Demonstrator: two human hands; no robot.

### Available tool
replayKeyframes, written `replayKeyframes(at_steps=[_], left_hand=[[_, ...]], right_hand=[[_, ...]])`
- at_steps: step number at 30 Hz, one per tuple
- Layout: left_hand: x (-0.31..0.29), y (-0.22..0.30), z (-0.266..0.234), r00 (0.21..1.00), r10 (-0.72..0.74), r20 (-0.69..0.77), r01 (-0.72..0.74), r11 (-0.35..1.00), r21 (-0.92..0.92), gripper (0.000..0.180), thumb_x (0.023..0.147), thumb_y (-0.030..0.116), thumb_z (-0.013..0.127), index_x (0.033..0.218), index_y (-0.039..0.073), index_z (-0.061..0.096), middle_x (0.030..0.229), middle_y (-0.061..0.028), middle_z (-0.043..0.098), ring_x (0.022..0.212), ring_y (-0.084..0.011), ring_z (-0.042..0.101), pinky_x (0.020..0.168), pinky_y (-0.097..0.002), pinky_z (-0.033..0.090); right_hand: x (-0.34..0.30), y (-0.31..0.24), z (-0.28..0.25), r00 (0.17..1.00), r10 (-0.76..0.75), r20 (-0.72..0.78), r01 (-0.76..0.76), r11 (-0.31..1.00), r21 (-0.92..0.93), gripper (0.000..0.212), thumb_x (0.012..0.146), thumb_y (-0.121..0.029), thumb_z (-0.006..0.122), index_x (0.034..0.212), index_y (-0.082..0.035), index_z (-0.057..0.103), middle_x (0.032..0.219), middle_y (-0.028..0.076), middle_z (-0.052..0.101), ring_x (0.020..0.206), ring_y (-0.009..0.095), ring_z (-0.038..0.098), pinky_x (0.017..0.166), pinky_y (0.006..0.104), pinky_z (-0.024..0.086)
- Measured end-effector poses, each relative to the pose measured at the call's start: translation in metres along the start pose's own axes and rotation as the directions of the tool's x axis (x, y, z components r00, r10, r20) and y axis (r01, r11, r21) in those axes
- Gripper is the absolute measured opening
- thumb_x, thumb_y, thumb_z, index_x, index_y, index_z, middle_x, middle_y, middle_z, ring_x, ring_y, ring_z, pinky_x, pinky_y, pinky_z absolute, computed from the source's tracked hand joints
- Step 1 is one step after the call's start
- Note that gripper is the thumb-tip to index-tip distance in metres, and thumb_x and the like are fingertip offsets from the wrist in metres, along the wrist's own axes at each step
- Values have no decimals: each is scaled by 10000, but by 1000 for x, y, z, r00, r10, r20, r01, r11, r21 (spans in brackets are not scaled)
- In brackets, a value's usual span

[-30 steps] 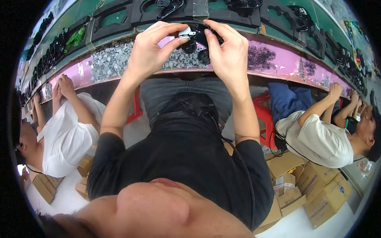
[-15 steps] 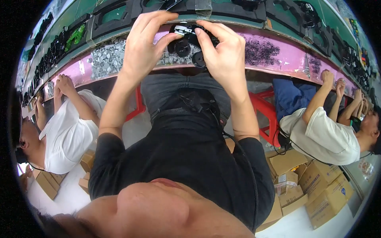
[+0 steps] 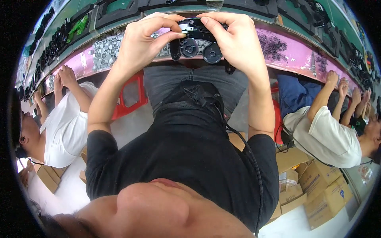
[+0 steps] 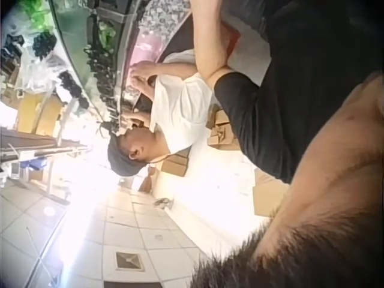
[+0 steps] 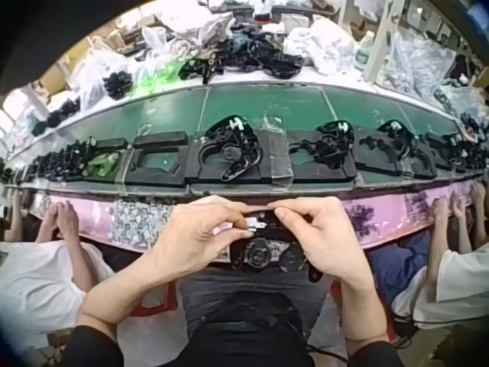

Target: Assembling internal components into game controller housings on an assembly line.

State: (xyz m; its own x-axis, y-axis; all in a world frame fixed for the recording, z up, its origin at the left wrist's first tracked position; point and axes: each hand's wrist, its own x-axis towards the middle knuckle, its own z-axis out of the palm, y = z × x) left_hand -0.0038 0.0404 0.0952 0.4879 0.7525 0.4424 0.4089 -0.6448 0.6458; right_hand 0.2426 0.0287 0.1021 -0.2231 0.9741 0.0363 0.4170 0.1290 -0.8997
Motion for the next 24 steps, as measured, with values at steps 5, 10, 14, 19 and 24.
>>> replayKeyframes(at_steps=[5, 10, 14, 19, 24], left_hand=[[-1, 3, -4, 998, -12, 57, 9, 998, 56, 137, 856, 114, 805, 959, 33, 765, 1062, -111, 783, 945, -296, 757, 838, -363, 602], [-3, 4, -8, 993, 8, 117, -19, 996, 93, 149, 848, 109, 796, 969, 29, 759, 1065, -116, 780, 955, -306, 750, 853, -390, 595], [-7, 3, -2, 992, 12, 128, -34, 985, 172, 141, 860, 92, 764, 967, 4, 735, 1086, -125, 760, 991, -319, 721, 877, -406, 579], [-12, 0, 4, 992, 67, 105, -87, 976, 198, 129, 882, 82, 736, 972, -3, 701, 1110, -127, 732, 1018, -323, 693, 886, -414, 566], [-15, 1, 9, 998, 44, 52, -54, 978, 199, 125, 891, 63, 719, 989, 8, 665, 1126, -109, 709, 1053, -309, 682, 884, -411, 565]], right_hand=[[3, 7, 0, 998, -3, 58, -1, 997, 72, 250, 1025, -151, 678, 1166, 33, 770, 1027, 86, 794, 929, 90, 692, 855, 249, 549], [5, 12, 2, 994, 13, 108, -23, 996, 87, 260, 1024, -167, 686, 1163, 35, 771, 1021, 82, 792, 919, 85, 690, 847, 249, 550], [7, 19, 5, 994, 19, 104, -28, 996, 85, 264, 1022, -177, 691, 1158, 33, 774, 1003, 77, 792, 906, 82, 688, 837, 248, 550], [9, 18, 4, 993, 32, 115, -42, 996, 80, 266, 1021, -184, 695, 1161, 27, 776, 992, 75, 792, 903, 79, 688, 827, 246, 551], [10, 15, 3, 994, 5, 105, -14, 997, 81, 267, 1017, -189, 702, 1163, 20, 779, 990, 75, 793, 894, 76, 689, 813, 246, 556]])
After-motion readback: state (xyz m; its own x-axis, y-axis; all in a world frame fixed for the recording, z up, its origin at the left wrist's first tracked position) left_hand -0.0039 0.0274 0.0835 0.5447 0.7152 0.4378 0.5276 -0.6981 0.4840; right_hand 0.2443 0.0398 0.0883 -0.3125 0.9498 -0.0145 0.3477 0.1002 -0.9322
